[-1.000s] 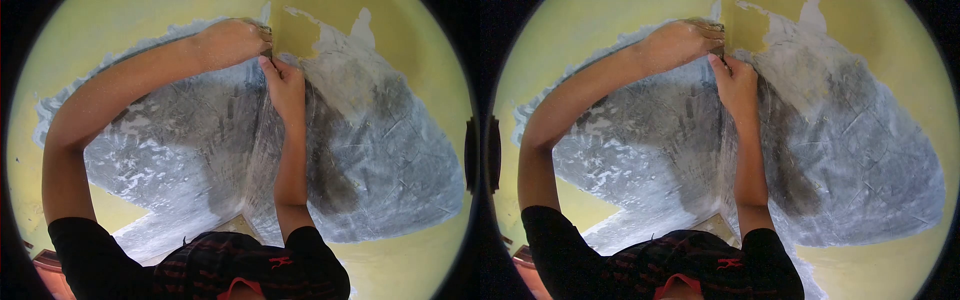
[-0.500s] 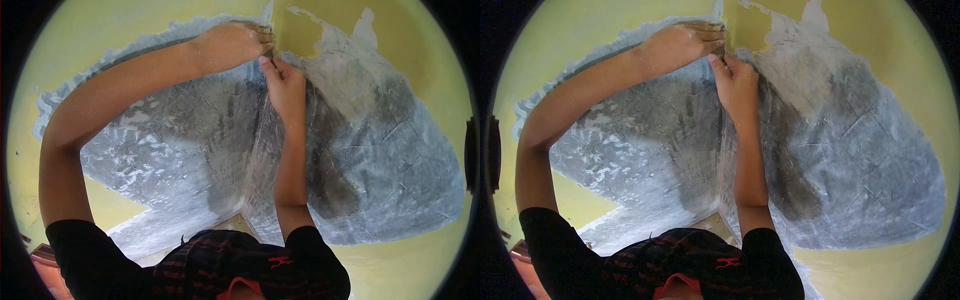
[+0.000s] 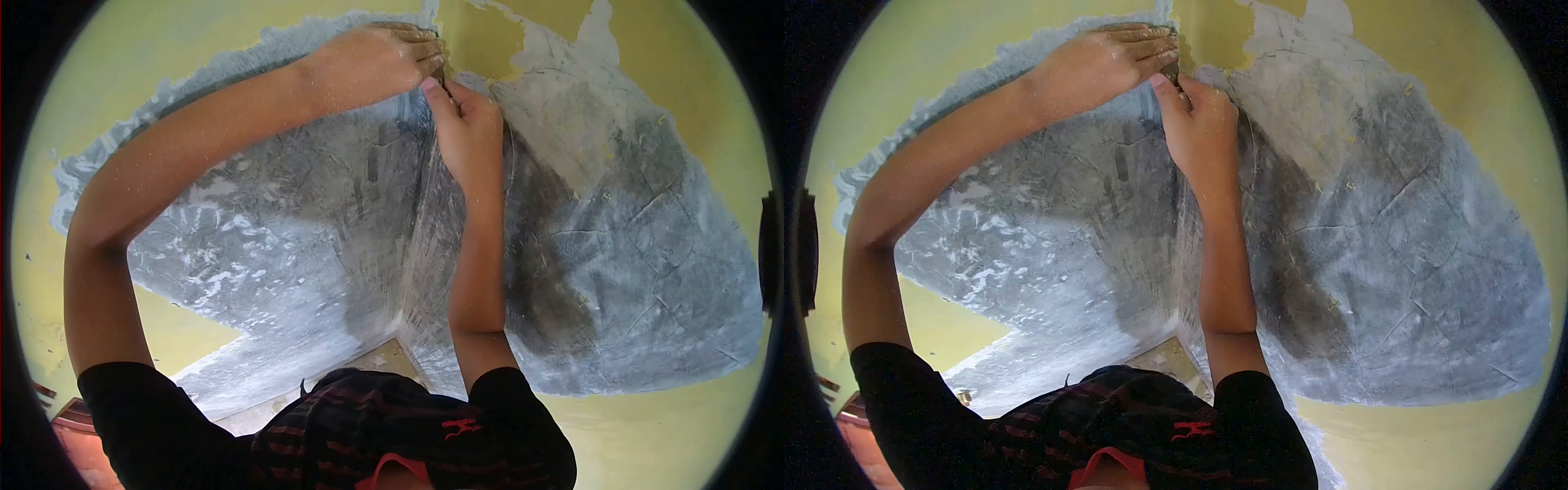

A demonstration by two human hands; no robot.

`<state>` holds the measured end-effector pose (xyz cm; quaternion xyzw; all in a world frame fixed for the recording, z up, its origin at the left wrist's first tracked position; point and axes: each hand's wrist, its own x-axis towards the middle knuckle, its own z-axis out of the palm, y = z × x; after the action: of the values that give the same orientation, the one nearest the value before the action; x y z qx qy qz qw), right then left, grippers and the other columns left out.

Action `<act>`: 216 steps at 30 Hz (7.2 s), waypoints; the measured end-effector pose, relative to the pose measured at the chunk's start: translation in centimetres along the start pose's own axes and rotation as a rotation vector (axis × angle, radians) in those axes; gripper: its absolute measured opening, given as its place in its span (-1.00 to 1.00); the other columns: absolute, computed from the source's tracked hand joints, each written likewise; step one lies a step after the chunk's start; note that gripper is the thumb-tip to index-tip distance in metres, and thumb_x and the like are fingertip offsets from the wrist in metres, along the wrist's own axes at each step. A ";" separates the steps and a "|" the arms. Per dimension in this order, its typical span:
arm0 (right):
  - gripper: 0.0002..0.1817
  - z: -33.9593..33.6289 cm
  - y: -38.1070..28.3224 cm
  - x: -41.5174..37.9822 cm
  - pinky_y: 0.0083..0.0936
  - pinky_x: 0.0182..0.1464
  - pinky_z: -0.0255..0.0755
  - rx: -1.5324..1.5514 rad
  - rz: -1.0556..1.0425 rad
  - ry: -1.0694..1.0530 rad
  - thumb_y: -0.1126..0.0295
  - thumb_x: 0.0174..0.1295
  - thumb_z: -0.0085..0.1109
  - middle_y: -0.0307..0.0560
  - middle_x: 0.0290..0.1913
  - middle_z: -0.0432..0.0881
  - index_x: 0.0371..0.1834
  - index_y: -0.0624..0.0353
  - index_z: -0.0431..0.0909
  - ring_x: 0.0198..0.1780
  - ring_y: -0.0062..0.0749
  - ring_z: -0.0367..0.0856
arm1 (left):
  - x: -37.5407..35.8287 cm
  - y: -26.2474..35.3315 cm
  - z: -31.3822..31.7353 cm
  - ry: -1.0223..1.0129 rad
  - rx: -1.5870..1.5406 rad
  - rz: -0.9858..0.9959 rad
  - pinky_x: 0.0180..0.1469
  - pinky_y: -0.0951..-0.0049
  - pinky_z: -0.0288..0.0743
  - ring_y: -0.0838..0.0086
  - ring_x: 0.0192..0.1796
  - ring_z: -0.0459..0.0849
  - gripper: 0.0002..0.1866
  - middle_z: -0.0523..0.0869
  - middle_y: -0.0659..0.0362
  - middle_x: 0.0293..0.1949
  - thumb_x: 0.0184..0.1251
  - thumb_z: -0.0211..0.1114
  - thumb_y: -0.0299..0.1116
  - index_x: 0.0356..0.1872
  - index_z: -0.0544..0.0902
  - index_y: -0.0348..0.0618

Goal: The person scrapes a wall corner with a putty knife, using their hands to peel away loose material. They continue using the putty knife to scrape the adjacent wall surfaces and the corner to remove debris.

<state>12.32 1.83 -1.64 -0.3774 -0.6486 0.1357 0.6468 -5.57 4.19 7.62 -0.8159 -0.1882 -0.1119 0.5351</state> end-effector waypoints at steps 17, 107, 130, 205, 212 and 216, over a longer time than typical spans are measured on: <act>-0.54 -0.5 -0.7 0.2 -0.15 -0.30 0.41 -0.093 0.083 -0.085 0.11 0.48 0.33 0.19 -0.57 0.54 -0.29 0.42 0.64 -0.51 -0.08 0.40 | -0.1 0.2 0.3 0.025 0.063 0.028 0.54 0.31 0.54 0.26 0.43 0.69 -0.51 0.74 0.07 0.38 0.39 0.34 -0.37 0.34 0.72 -0.21; -0.50 0.0 -0.6 2.4 -0.09 -0.36 0.38 0.036 -0.118 0.062 0.17 0.46 0.39 0.24 -0.60 0.48 -0.48 0.41 0.54 -0.56 0.11 0.38 | 1.9 -2.4 -1.3 -0.025 -0.092 0.026 0.45 0.18 0.63 0.15 0.37 0.73 -0.52 0.79 0.06 0.31 0.34 0.40 -0.46 0.30 0.74 -0.24; -0.48 0.2 -1.7 3.1 -0.10 -0.40 0.31 0.093 -0.096 0.059 0.17 0.49 0.35 0.21 -0.64 0.41 -0.49 0.43 0.50 -0.58 -0.03 0.25 | 3.6 -3.6 -2.4 0.015 -0.036 0.054 0.52 0.27 0.59 0.19 0.34 0.78 -0.56 0.80 -0.09 0.27 0.38 0.33 -0.42 0.23 0.73 -0.39; -0.69 -3.1 17.9 -42.2 -0.55 -0.47 0.12 0.117 0.825 0.146 0.19 0.60 0.32 -0.44 -0.55 0.39 -0.16 0.26 0.67 -0.51 -0.74 0.28 | -17.1 10.1 -3.5 -0.111 -1.730 -0.442 0.05 0.30 0.74 0.18 -0.01 0.94 -0.53 0.90 -0.10 0.04 0.26 0.68 -0.31 0.17 0.85 -0.24; -0.74 -1.2 16.5 -39.5 -0.60 -0.46 0.10 0.174 0.742 -0.038 0.23 0.63 0.29 -0.47 -0.52 0.35 -0.08 0.25 0.66 -0.50 -0.79 0.25 | -17.8 11.1 -2.8 -0.009 -1.773 -0.435 0.11 0.29 0.73 0.21 0.03 0.93 -0.53 0.91 -0.08 0.01 0.31 0.66 -0.24 0.19 0.84 -0.23; -0.74 0.3 14.9 -37.1 -0.64 -0.45 0.07 0.212 0.704 0.015 0.28 0.62 0.30 -0.47 -0.52 0.35 0.10 0.28 0.66 -0.50 -0.82 0.24 | -17.4 10.7 -3.2 -0.041 -1.763 -0.432 0.14 0.27 0.72 0.22 0.03 0.93 -0.54 0.93 -0.05 -0.02 0.34 0.64 -0.22 0.20 0.85 -0.19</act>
<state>12.17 -12.64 -38.86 -0.5093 -0.4568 0.4135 0.6008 -16.64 -5.79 -6.69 -0.8784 -0.1926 -0.2988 -0.3194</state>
